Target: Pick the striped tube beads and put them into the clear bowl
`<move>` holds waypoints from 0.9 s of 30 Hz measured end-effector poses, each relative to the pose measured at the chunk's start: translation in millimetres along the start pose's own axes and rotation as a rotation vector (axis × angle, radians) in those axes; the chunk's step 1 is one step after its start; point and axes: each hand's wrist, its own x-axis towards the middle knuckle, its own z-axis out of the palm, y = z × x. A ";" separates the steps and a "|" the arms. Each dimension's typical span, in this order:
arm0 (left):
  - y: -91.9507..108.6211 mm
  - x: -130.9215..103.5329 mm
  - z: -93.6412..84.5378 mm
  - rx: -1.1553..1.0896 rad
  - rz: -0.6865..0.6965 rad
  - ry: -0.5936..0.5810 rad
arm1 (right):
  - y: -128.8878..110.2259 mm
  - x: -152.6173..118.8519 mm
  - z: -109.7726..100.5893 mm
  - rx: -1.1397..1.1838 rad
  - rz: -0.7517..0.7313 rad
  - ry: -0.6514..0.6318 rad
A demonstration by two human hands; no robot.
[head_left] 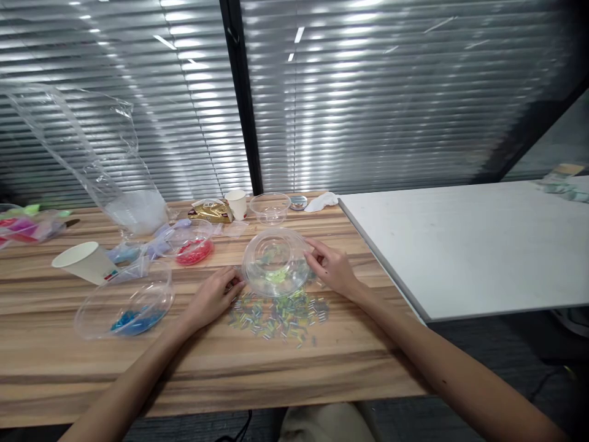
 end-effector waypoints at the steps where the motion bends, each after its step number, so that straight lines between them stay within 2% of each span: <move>1: -0.7 0.0 0.5 0.000 0.000 0.000 | 0.0 -0.1 0.2 0.000 0.000 -0.002; 27: -2.1 -0.3 1.3 -0.010 -0.005 0.003 | -1.0 0.3 -0.9 -0.019 -0.016 0.006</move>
